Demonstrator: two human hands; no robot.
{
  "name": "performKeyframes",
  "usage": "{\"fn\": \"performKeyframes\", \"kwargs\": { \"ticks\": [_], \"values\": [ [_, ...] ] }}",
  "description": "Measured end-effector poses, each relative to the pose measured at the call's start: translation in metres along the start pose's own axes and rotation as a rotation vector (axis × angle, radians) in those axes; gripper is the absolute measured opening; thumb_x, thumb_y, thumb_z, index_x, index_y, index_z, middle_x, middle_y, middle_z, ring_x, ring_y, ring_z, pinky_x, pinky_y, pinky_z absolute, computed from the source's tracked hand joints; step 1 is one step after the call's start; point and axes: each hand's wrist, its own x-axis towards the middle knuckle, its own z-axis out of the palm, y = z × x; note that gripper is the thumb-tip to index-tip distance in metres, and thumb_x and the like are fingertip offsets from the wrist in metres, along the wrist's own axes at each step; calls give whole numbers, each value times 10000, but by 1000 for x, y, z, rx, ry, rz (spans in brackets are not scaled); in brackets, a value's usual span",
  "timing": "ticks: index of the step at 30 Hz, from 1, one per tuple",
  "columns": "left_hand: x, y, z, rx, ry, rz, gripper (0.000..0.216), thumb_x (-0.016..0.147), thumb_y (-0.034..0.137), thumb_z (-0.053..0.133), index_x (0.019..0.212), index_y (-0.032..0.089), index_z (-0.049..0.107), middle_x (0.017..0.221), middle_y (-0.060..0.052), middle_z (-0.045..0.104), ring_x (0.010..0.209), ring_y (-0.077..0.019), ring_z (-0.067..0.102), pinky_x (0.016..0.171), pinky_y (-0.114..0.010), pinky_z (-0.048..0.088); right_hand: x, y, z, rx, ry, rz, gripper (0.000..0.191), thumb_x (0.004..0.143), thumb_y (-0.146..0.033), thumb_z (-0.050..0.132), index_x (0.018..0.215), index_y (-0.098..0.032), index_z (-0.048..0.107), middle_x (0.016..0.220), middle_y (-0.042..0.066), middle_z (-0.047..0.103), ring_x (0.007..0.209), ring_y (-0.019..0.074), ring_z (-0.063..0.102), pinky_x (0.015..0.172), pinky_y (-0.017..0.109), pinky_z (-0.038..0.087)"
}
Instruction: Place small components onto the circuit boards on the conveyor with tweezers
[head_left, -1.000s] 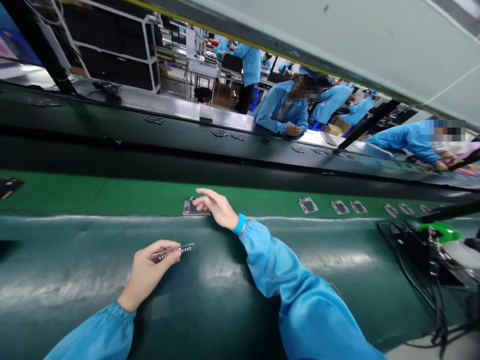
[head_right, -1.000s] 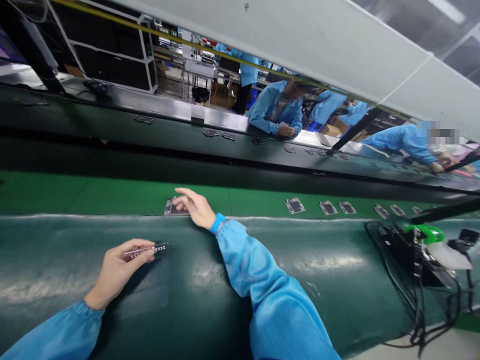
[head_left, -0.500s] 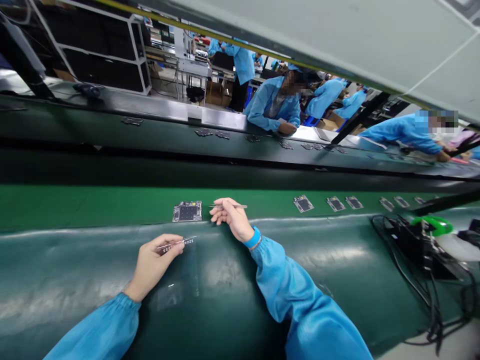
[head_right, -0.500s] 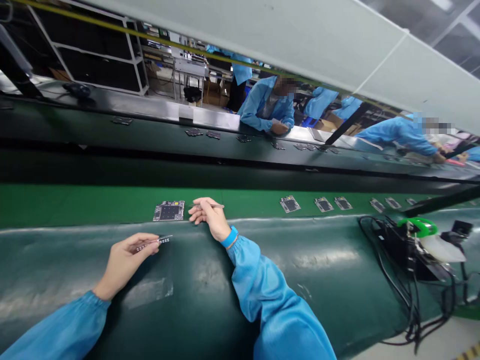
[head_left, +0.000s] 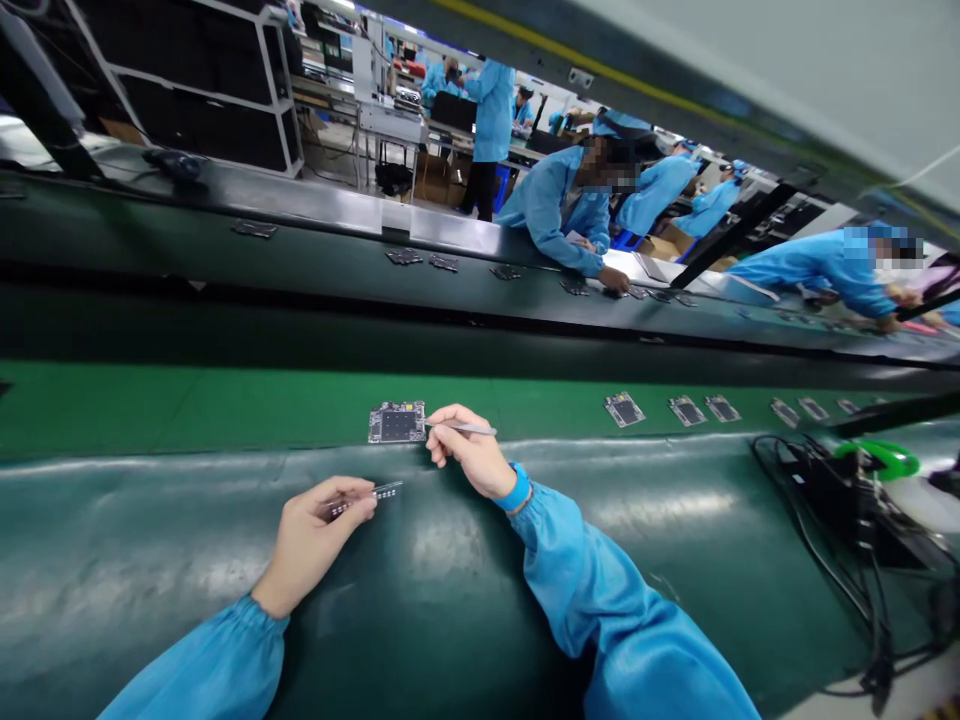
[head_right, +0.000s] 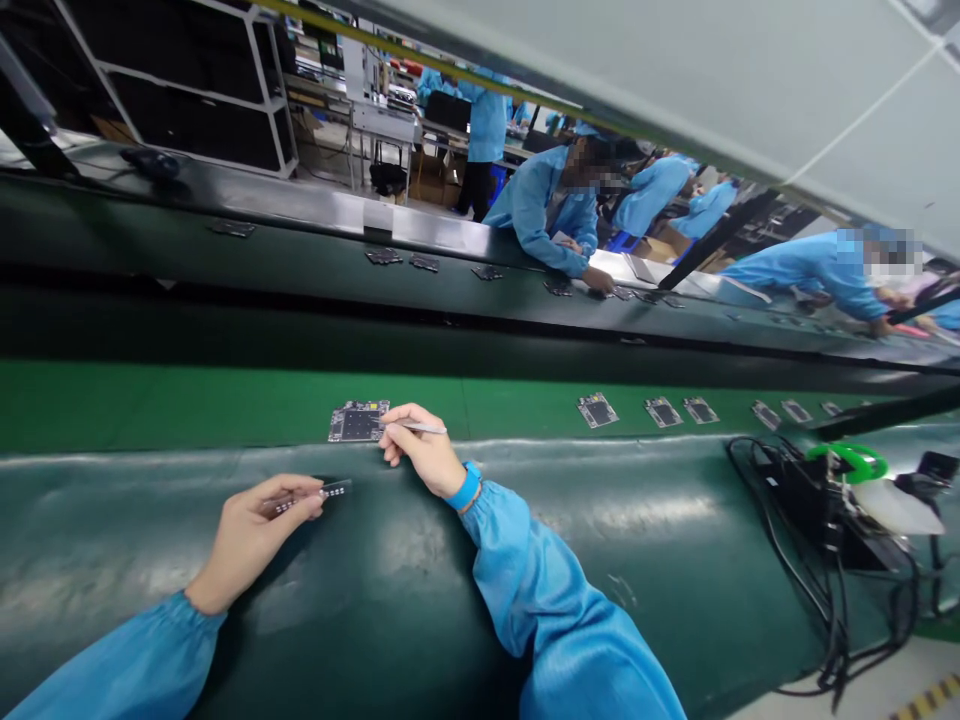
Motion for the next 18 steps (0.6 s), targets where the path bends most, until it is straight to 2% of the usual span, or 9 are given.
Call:
{"fn": "performKeyframes", "kwargs": {
  "ticks": [3,7,10,12,15,18],
  "values": [
    [0,0,0,-8,-1,7,206,774,355,789,873,175,780,731,-38,773,628,-169,742,621,-232,611,0,-3,2,29,7,-13,301,819,-378,834,970,-170,680,745,24,749,565,123,677,514,225,526],
    [0,-1,0,-10,0,17,197,774,343,792,877,176,780,737,-41,778,618,-171,739,611,-240,608,0,-12,6,22,-50,-13,341,823,-395,828,1043,-164,710,797,57,774,584,149,706,493,236,525],
    [0,-1,-1,5,12,18,184,771,326,800,879,178,785,744,-43,784,625,-167,741,616,-238,604,-2,-18,11,-70,-51,-89,294,851,-400,799,1012,-158,757,745,35,744,537,122,658,486,238,514],
    [0,0,-2,7,19,26,169,770,313,802,871,178,788,725,-37,777,619,-159,735,618,-232,599,-4,-21,14,-136,-43,-137,258,846,-375,806,980,-156,779,755,33,747,556,118,660,553,260,554],
    [0,2,-2,-16,24,30,155,768,297,803,865,176,787,714,-31,772,617,-149,732,630,-229,598,-8,-21,18,-134,-68,-78,236,819,-328,835,960,-152,766,796,57,781,650,160,728,653,300,606],
    [1,4,-2,-36,30,30,154,762,283,812,867,173,785,697,-25,766,611,-147,731,623,-227,597,-11,-19,23,-117,-84,-18,224,797,-307,852,899,-147,733,796,71,790,672,176,746,652,300,613]
  ]
}}
